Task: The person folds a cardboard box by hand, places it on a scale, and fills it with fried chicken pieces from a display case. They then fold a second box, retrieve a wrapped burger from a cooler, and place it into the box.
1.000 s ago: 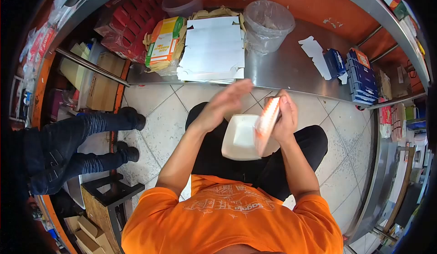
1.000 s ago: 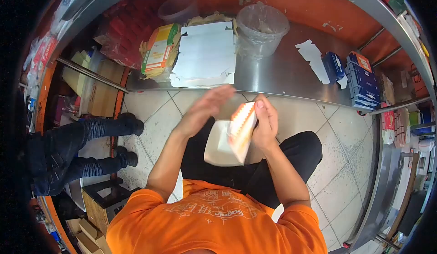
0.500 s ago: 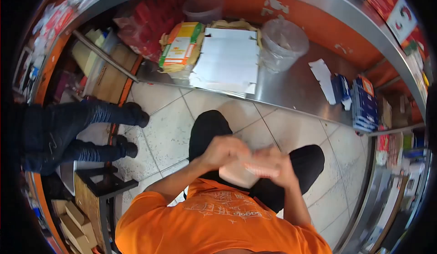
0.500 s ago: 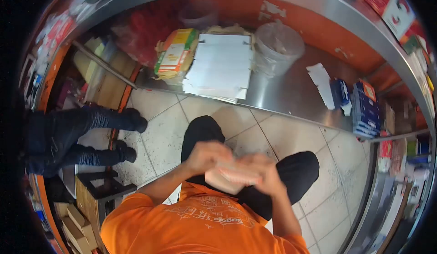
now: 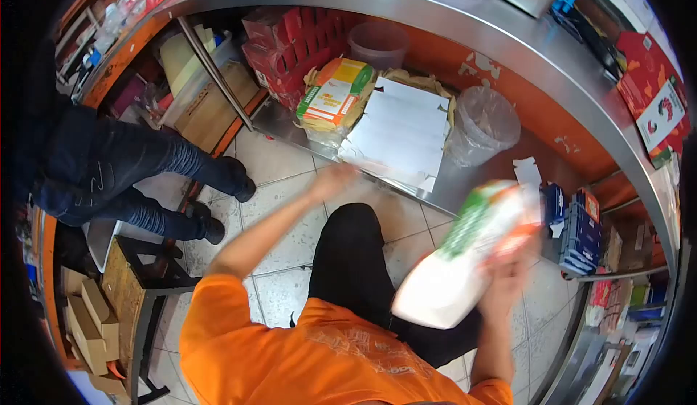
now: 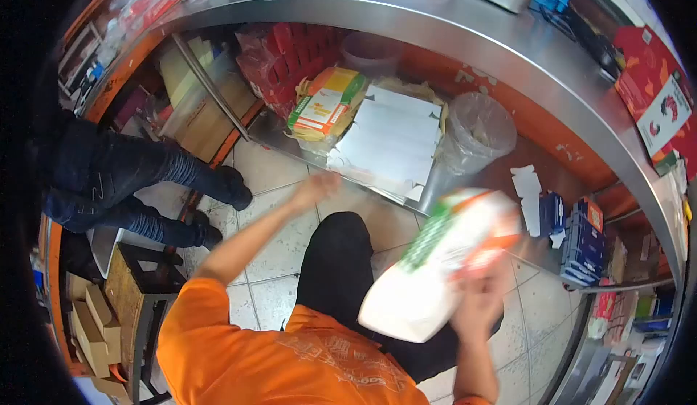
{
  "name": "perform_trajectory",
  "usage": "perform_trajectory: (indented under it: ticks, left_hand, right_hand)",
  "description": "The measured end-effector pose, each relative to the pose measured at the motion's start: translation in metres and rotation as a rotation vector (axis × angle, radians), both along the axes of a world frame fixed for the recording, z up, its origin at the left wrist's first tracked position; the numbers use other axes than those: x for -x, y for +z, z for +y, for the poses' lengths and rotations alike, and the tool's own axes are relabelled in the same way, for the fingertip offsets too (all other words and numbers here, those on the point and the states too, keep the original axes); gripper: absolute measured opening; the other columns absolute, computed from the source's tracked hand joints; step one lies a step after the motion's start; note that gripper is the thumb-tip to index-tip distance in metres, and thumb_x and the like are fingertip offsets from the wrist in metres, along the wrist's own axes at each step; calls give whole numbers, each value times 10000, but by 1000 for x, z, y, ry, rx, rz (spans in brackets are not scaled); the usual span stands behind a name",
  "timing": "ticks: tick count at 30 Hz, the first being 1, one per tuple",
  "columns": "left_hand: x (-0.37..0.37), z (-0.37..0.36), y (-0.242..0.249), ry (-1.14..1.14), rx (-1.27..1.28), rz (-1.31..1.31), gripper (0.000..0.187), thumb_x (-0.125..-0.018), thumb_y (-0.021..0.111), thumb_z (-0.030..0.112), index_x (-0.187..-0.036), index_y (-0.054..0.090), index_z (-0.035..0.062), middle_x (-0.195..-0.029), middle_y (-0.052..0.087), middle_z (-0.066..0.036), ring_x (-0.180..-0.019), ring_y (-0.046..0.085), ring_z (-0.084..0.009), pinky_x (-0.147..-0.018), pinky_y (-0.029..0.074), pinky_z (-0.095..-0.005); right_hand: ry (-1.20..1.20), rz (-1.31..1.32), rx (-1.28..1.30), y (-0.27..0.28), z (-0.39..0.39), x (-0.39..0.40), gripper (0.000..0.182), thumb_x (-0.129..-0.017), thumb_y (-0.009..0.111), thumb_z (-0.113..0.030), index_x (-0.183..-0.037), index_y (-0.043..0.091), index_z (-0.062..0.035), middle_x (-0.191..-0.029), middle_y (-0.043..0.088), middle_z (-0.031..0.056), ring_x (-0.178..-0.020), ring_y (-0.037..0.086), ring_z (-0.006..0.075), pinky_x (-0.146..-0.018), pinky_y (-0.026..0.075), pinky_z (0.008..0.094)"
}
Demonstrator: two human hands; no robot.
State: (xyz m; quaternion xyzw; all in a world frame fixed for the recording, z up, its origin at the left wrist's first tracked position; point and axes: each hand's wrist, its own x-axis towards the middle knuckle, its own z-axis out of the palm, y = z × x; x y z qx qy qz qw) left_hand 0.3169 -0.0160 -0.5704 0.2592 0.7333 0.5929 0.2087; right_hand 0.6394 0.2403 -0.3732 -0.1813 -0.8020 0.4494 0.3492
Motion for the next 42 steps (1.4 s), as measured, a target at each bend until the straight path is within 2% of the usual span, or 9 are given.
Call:
perform_trajectory:
  ticks: [6, 12, 17, 23, 27, 30, 34, 37, 42]
  left_hand:
    - [222, -27, -14, 684, 938, 275, 899, -763, 607, 682, -1363, 505, 21, -1486, 390, -215, -1407, 327, -325, -1141, 291, -402]
    - [209, -10, -15, 882, 705, 102, 529, -735, 788, 442, -1035, 705, 15, -1165, 656, -213, -1083, 639, -359, -906, 522, -436]
    - [213, -28, -18, 996, 484, 360, 270, -787, 756, 234, -1015, 719, 95, -972, 690, -230, -924, 675, -400, -802, 546, -480]
    - [226, -40, 4, 864, 719, 415, 154, -884, 635, 176, -998, 696, 91, -984, 692, -216, -950, 666, -404, -819, 534, -487]
    - [220, -36, 24, 903, 237, 1047, 174, -959, 552, 174, -984, 647, 30, -886, 698, -169, -766, 686, -333, -682, 538, -431]
    - [152, -23, 110, 860, -554, 380, 192, -1010, 514, 197, -1031, 551, 10, -790, 632, -45, -675, 623, -114, -602, 494, -249]
    - [40, -34, 151, 556, -403, 725, 83, -914, 633, 93, -911, 597, 19, -838, 646, -64, -661, 618, -135, -596, 504, -276]
    - [-51, -38, 159, 126, -23, 1161, 91, -735, 738, 19, -740, 660, 67, -867, 671, -55, -746, 626, -188, -672, 520, -289]
    - [-121, -27, 123, -422, -64, 1186, 186, -717, 718, 66, -903, 707, 67, -973, 678, -36, -799, 623, -163, -672, 523, -270]
  right_hand:
    - [-542, 614, -556, 191, 136, 108, 426, -948, 584, -114, -1350, 507, 3, -1219, 594, 117, -1032, 587, 172, -877, 489, 292]
    - [-432, 614, -235, 242, 172, 140, 410, -932, 592, -213, -1296, 590, -25, -1077, 653, 92, -809, 604, 90, -718, 522, 254]
    - [-823, 24, -766, 225, 207, 151, 721, -843, 634, -543, -1451, 433, -211, -1321, 467, 350, -1265, 457, 444, -1010, 402, 457]
    - [-1102, -88, -746, 225, 174, 161, 726, -807, 627, -647, -1440, 424, -357, -1368, 340, 291, -1264, 364, 426, -1043, 270, 575]
    - [-1153, 353, -940, 224, 152, 150, 579, -829, 671, -563, -1325, 571, -281, -1346, 374, 233, -1267, 348, 374, -1066, 242, 533]
    - [-820, 831, -1181, 214, 131, 138, 305, -887, 689, -262, -1078, 659, -25, -1161, 561, 151, -1131, 491, 276, -972, 396, 364]
    - [207, 249, -608, 106, 29, 116, 375, -867, 621, -277, -1095, 625, 21, -843, 675, 103, -712, 634, 224, -736, 502, 323]
    - [698, 43, 788, 25, 5, 118, 816, -838, 682, -481, -1424, 380, 0, -1192, 607, 172, -1022, 629, 237, -849, 507, 374]
    - [659, -38, 1113, -24, 1, 93, 789, -853, 700, -425, -1435, 352, -23, -1310, 545, 181, -1114, 596, 258, -891, 491, 383]
